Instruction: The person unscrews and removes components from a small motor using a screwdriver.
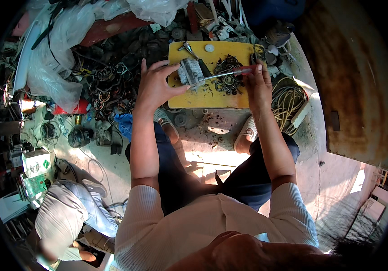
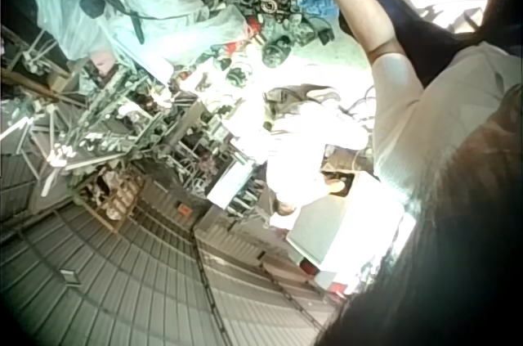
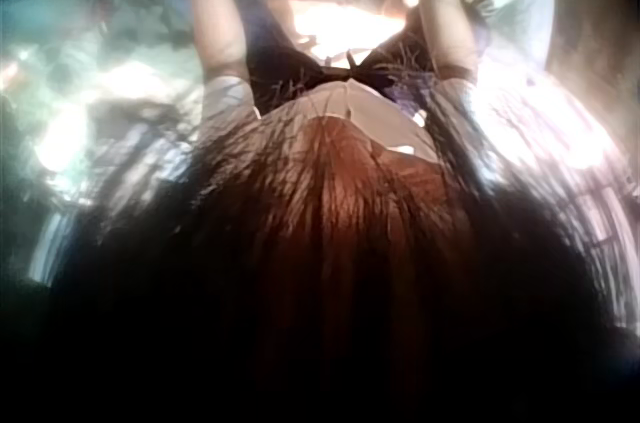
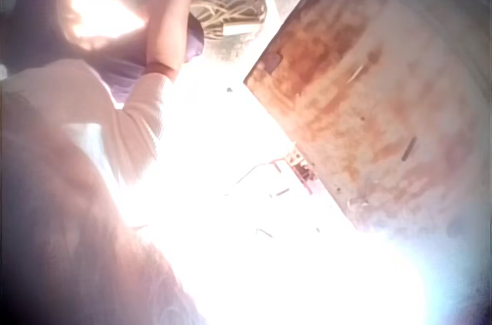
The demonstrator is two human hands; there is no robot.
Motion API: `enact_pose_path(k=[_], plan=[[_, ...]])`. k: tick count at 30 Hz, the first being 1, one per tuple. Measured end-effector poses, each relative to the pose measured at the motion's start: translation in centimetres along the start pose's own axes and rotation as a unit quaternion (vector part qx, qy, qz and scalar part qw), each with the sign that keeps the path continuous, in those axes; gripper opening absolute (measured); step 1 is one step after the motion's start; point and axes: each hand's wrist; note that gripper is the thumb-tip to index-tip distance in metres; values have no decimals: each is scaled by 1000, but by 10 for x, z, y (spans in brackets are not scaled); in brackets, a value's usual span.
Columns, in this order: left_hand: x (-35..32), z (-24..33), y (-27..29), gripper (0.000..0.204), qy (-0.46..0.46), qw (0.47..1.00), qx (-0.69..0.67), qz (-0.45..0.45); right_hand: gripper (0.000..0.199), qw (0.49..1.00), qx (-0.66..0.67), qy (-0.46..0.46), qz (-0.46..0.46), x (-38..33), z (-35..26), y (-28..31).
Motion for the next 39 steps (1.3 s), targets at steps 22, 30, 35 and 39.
enact_pose_path(k=[22,30,35,39], plan=[[0,0,-1,67,5,1000,-3,-17,37,999,42,-15,-7,1,2,2],[1,0,1,67,5,1000,-2,-24,41,999,6,-9,-52,4,2,9],[1,-1,0,67,4,1000,-5,-25,35,999,41,2,-16,6,7,10],[1,0,0,67,6,1000,-9,-29,39,999,39,-7,4,-1,3,-2]])
Point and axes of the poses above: each hand's wrist, its own x-axis towards the middle knuckle, its own y-axis out of the back of the hand, z = x × y, and after that the axes turned 15 degrees about x, right-handed
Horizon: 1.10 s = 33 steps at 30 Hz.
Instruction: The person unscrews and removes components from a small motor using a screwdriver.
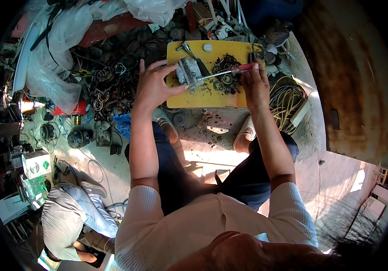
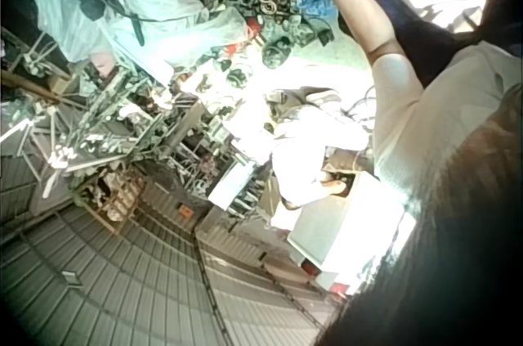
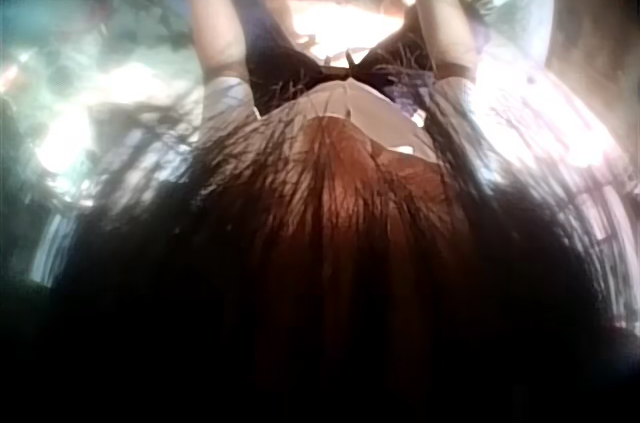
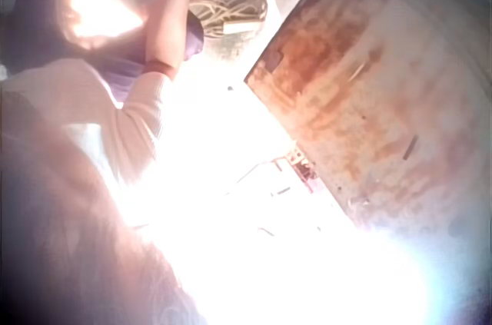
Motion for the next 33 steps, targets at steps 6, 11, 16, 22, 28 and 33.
enact_pose_path(k=[6,11,16,22,28,33], plan=[[0,-1,0,67,0,1000,0,-2,40,999,-34,-12,-18,3,-8,5],[0,0,0,68,1,1000,0,-6,37,999,-17,0,-43,10,-3,13],[-1,-3,-1,69,4,1000,-3,-12,39,999,-33,-15,-33,5,-5,5],[-1,-2,-2,65,-12,1000,-15,21,38,998,-39,22,-45,10,0,14],[-1,-3,-2,66,-6,1000,-14,13,36,999,-6,15,-33,4,3,6],[0,-2,0,67,-1,1000,-11,-5,35,1000,-16,-20,15,4,-3,4]])
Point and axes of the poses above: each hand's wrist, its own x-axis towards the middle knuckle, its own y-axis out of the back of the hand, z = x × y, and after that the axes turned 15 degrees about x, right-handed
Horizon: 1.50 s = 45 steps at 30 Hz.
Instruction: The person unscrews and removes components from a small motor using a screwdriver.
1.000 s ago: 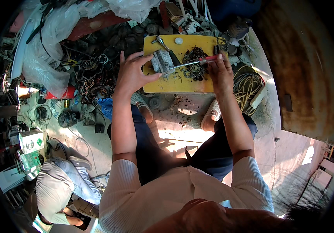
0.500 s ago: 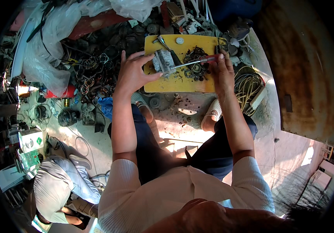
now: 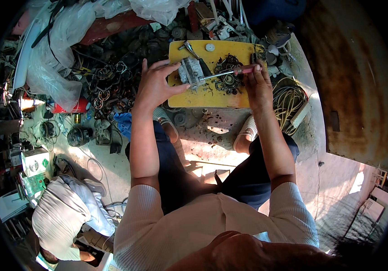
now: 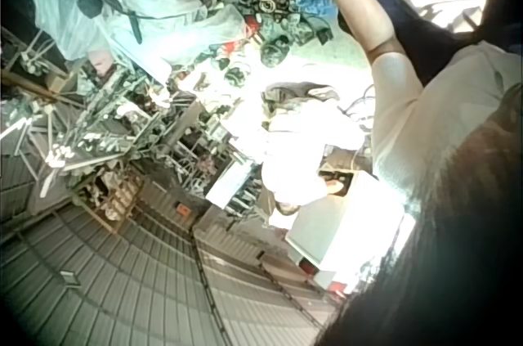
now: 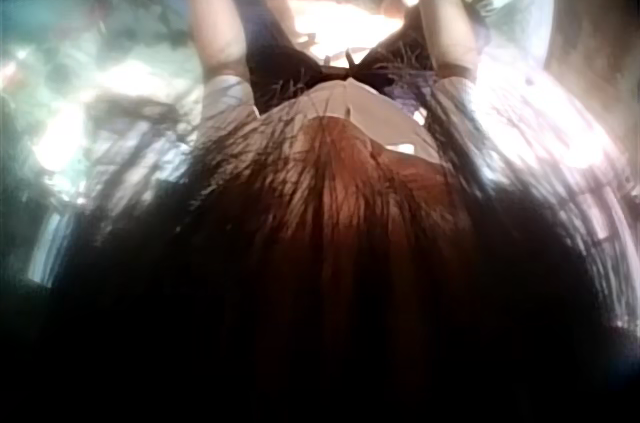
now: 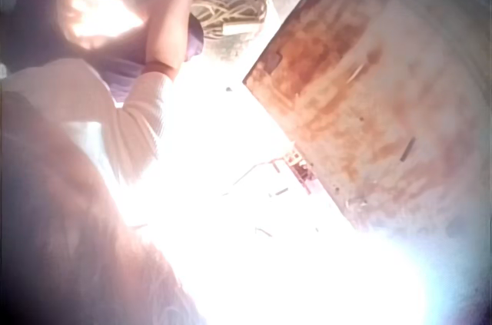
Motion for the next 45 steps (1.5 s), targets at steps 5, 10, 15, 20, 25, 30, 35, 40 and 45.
enact_pose_path(k=[5,10,15,20,25,30,35,40,45], plan=[[0,0,-2,68,0,1000,1,3,36,999,15,17,-38,2,3,5],[-1,0,-2,68,1,1000,-4,11,37,1000,-3,0,-3,-1,-2,-4],[0,-2,-2,68,2,1000,-8,-1,37,1000,0,-12,-10,3,-6,1],[-1,0,-4,68,-1,1000,-12,16,38,999,18,4,-32,2,-1,1],[-1,-1,-3,68,-5,1000,-17,20,36,1000,-5,-1,-9,-1,-2,-4],[-1,1,0,67,0,1000,-17,8,33,998,23,29,-46,5,0,3],[-1,0,-2,68,-2,1000,-17,17,32,999,17,26,-38,-1,0,-4],[-1,2,2,65,6,1000,-15,-5,39,999,-2,18,-30,-1,-5,-3],[-1,1,1,66,4,1000,-10,-8,38,999,21,31,-24,2,-1,-2]])
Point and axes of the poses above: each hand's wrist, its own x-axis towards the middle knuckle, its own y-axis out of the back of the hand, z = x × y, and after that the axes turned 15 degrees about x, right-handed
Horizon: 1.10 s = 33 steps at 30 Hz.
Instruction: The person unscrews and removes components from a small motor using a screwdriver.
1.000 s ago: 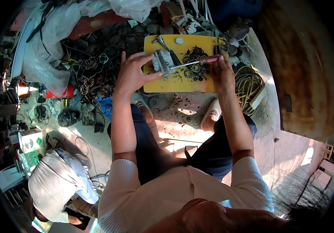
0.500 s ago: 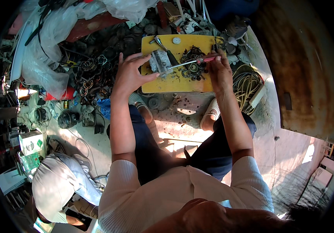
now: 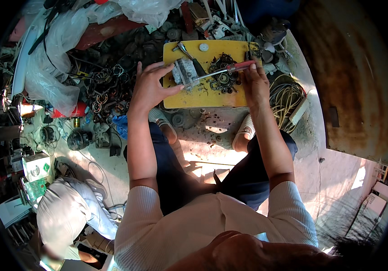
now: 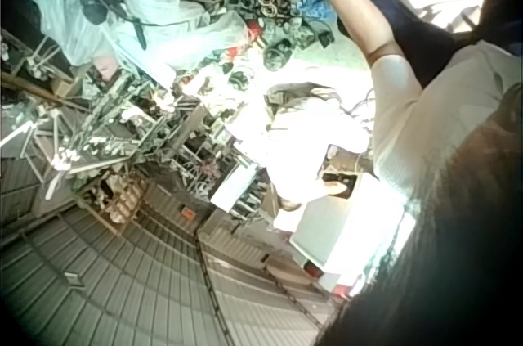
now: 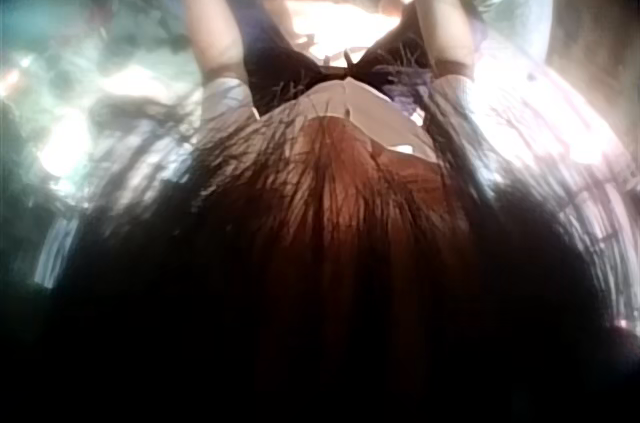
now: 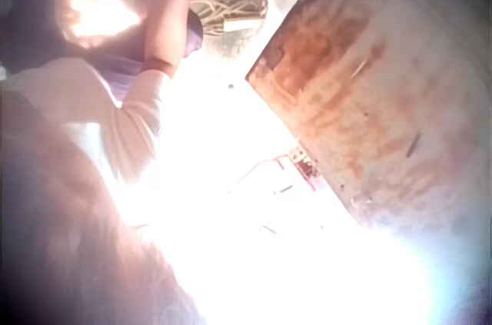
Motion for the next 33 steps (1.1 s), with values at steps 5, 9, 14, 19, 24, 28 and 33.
enact_pose_path(k=[5,9,14,19,24,28,33], plan=[[0,-1,-1,65,-2,1000,0,4,35,999,-36,-28,20,0,-1,-1],[0,0,0,65,-2,1000,0,5,34,998,-51,-34,25,-3,-2,-1],[0,-1,-1,65,-4,1000,4,4,39,1000,-3,0,-5,-3,1,-4],[-3,-4,-5,70,-11,999,29,19,36,1000,10,-24,8,1,4,5],[-13,15,3,56,-32,994,17,107,32,998,18,-57,0,5,2,14],[-22,18,1,38,-47,988,57,137,24,998,20,-53,-14,4,1,9],[-24,17,-8,22,-60,985,58,148,16,999,8,-42,-19,1,1,5]])
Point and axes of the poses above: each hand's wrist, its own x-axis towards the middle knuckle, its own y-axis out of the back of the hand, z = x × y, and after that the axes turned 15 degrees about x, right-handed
